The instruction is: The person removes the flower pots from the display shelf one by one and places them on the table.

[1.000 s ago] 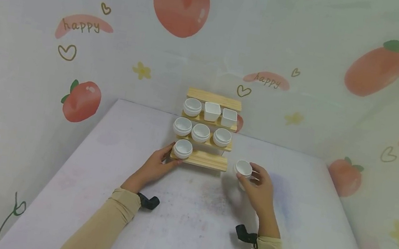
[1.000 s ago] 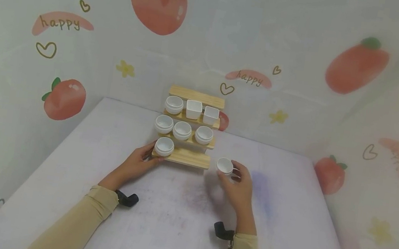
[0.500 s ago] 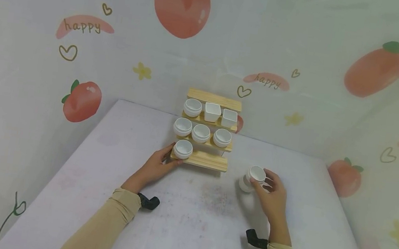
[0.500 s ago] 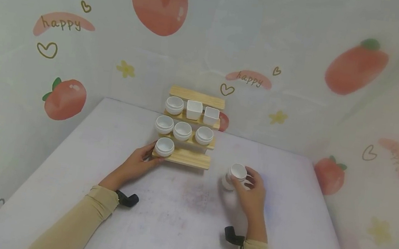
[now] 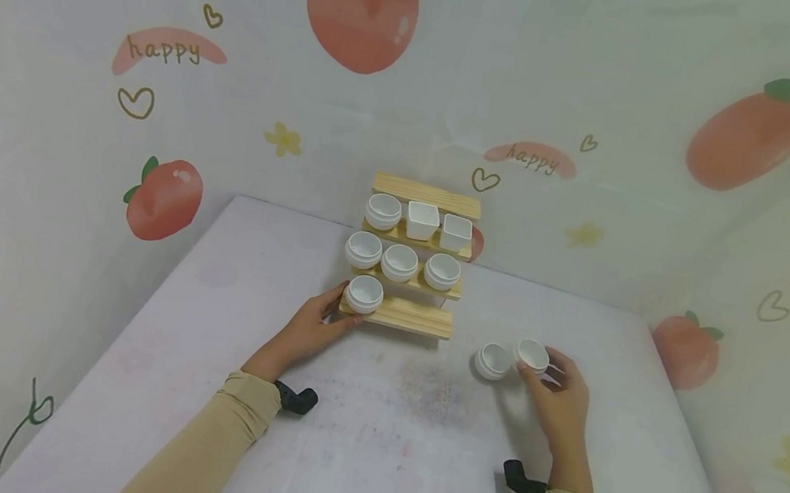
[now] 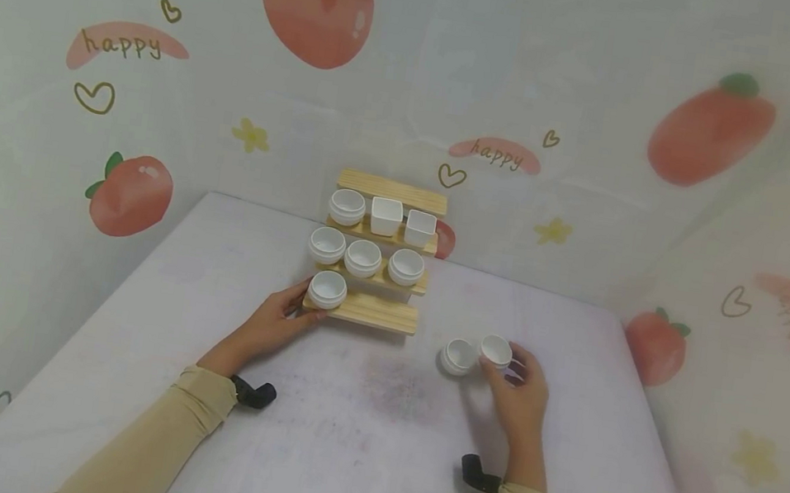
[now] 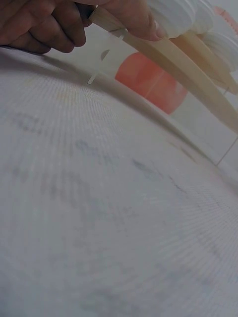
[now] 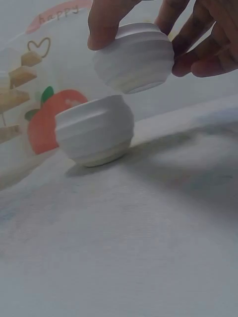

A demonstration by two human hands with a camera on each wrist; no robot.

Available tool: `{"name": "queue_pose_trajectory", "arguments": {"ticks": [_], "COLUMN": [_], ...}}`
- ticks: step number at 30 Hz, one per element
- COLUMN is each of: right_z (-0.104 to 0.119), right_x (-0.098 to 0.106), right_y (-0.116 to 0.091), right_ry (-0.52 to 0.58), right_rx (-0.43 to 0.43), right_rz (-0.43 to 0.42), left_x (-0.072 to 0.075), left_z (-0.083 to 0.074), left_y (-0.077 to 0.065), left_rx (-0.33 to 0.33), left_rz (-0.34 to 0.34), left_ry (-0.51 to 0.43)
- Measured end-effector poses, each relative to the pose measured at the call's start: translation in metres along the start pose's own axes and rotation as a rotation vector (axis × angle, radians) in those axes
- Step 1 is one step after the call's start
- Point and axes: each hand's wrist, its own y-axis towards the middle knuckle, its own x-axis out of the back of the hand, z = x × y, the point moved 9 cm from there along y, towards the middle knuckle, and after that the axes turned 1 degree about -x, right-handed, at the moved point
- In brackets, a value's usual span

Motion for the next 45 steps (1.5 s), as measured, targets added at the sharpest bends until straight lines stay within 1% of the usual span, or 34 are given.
{"name": "queue_pose_trajectory", "arguments": {"ticks": [6, 13, 18, 20, 25, 31, 38, 45], "right_z": [-0.008, -0.020, -0.027, -0.030, -0.032, -0.034, -0.038, -0.038], "right_x": [0.005, 0.003, 0.002, 0.002, 0.001, 0.000, -0.002, -0.005], "right_y": [0.002, 0.005, 0.007, 0.007, 0.005, 0.004, 0.003, 0.003], "right_ry": [-0.001, -0.016, -0.006, -0.006, -0.003, 0.001, -0.003, -0.004], "right_rx": [-0.033, -0.079, -0.103, -0.120, -0.150, -0.149, -0.158, -0.160], "right_rz": [0.000, 0.013, 0.019, 0.025, 0.052, 0.060, 0.076, 0.089], "left_x": [0.000, 0.001, 0.001, 0.001, 0.001, 0.001, 0.001, 0.001], "left_z": [0.001, 0.000, -0.001, -0.002, -0.005, -0.003, 0.000, -0.001], "left_y": [0.002, 0.001, 0.000, 0.000, 0.001, 0.001, 0.001, -0.001], "left_rx": [-0.012, -0.024, -0.010, -0.007, -0.022, -0.022, -0.001, -0.004], "left_rz": [-0.006, -0.003, 0.001, 0.001, -0.001, -0.001, 0.002, 0.002], "left_ry": [-0.007, -0.001, -0.001, 0.000, -0.007, -0.005, -0.004, 0.001]}}
